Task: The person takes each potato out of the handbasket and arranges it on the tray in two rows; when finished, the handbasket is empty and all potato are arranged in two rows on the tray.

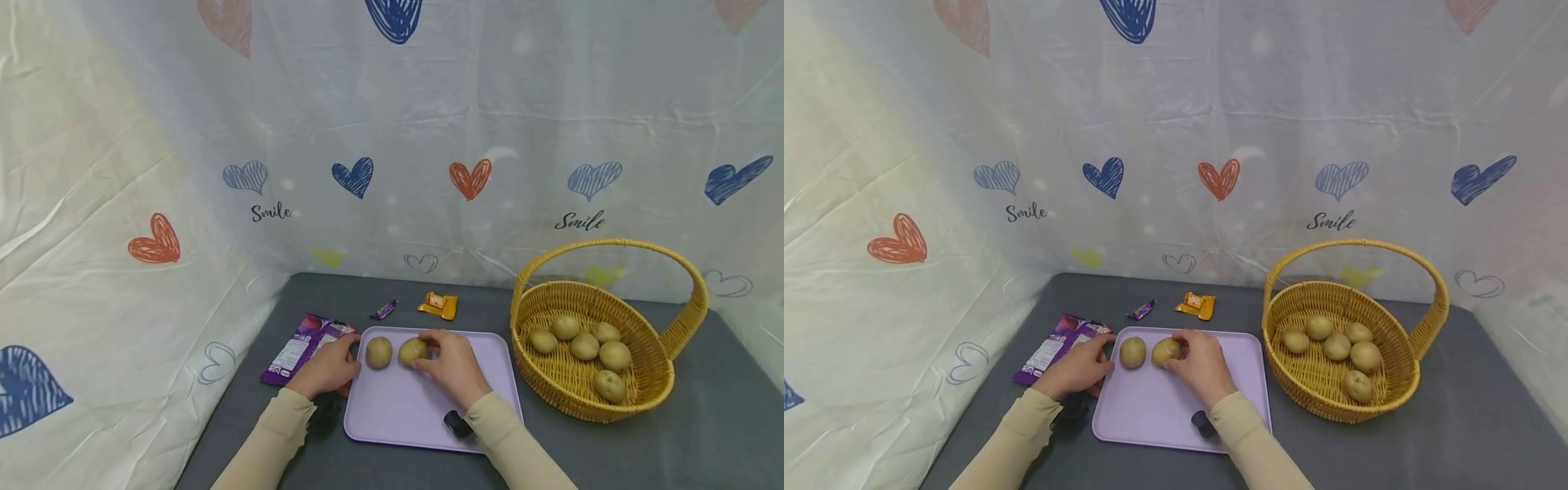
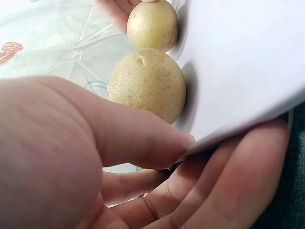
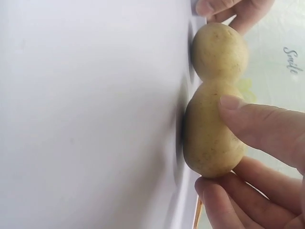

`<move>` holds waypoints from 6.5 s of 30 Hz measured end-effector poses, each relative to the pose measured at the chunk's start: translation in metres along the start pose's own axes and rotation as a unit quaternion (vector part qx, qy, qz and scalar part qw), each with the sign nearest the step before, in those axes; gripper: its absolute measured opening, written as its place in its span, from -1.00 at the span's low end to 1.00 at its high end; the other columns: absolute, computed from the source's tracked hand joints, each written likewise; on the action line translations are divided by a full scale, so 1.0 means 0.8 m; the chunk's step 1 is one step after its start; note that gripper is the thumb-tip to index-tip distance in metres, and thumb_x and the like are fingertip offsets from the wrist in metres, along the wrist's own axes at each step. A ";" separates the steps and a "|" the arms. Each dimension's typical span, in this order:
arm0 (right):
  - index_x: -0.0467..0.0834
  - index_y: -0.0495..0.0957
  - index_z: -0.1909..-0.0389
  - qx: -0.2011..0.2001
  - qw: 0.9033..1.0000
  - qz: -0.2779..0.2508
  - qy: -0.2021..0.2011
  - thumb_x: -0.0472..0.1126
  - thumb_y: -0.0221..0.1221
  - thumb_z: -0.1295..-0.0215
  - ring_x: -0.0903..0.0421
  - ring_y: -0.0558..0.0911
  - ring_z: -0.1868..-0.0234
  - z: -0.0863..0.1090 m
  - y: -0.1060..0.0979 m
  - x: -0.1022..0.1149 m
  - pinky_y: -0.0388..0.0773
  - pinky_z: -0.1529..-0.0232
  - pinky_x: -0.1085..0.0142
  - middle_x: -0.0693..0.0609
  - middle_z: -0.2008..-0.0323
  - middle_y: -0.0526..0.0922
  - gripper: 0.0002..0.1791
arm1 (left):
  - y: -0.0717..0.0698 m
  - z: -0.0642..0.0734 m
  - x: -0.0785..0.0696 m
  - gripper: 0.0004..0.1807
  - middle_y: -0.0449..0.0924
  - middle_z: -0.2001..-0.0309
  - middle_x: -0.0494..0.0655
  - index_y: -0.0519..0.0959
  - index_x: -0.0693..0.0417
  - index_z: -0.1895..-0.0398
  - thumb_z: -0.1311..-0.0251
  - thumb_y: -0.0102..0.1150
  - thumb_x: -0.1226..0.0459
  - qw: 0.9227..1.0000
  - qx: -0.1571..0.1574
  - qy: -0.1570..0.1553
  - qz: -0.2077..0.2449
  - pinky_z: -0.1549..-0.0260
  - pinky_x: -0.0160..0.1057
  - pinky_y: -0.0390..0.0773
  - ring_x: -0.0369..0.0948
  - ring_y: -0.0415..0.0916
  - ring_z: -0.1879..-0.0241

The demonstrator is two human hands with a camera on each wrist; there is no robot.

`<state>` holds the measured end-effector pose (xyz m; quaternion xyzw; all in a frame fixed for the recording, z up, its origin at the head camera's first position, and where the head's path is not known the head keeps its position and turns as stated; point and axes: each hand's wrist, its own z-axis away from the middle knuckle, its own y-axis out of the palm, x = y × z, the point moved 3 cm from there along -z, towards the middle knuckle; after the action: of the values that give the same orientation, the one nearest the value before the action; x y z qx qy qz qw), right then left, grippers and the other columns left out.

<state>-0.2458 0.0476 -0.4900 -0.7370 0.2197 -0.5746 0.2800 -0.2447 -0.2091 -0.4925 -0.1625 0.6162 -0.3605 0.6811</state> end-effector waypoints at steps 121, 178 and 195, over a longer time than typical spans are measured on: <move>-0.19 0.72 -0.24 0.024 0.991 0.118 0.050 0.07 0.46 -0.33 -0.17 0.78 -0.10 0.022 -0.278 -0.088 0.70 -0.12 -0.15 -0.17 -0.06 0.83 -0.42 | 0.002 -0.001 -0.001 -0.35 0.55 0.46 0.01 0.37 0.30 -0.53 -0.34 0.15 0.45 1.000 -0.004 -0.001 0.002 0.70 -0.15 0.71 -0.16 0.63 0.71; -0.04 0.79 -0.08 0.031 0.996 -0.060 0.050 -0.22 0.56 -0.20 0.06 0.85 0.01 0.005 -0.059 -0.058 0.82 0.04 0.22 -0.04 -0.04 0.84 -0.59 | 0.003 0.001 -0.001 -0.34 0.57 0.46 0.01 0.35 0.28 -0.56 -0.39 0.17 0.41 1.000 0.002 -0.004 -0.001 0.67 -0.16 0.72 -0.17 0.65 0.69; -0.09 0.78 -0.05 0.021 0.999 -0.041 0.021 -0.34 0.57 -0.14 0.07 0.86 0.06 0.010 -0.055 -0.053 0.82 0.03 0.27 -0.07 0.01 0.85 -0.57 | 0.004 -0.002 0.000 -0.34 0.57 0.46 -0.01 0.37 0.25 -0.55 -0.39 0.19 0.40 1.000 0.001 -0.005 -0.008 0.67 -0.17 0.71 -0.18 0.65 0.69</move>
<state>-0.2483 0.1092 -0.4927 -0.7269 0.1834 -0.6057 0.2665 -0.2453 -0.2065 -0.4953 -0.1689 0.6108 -0.3660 0.6815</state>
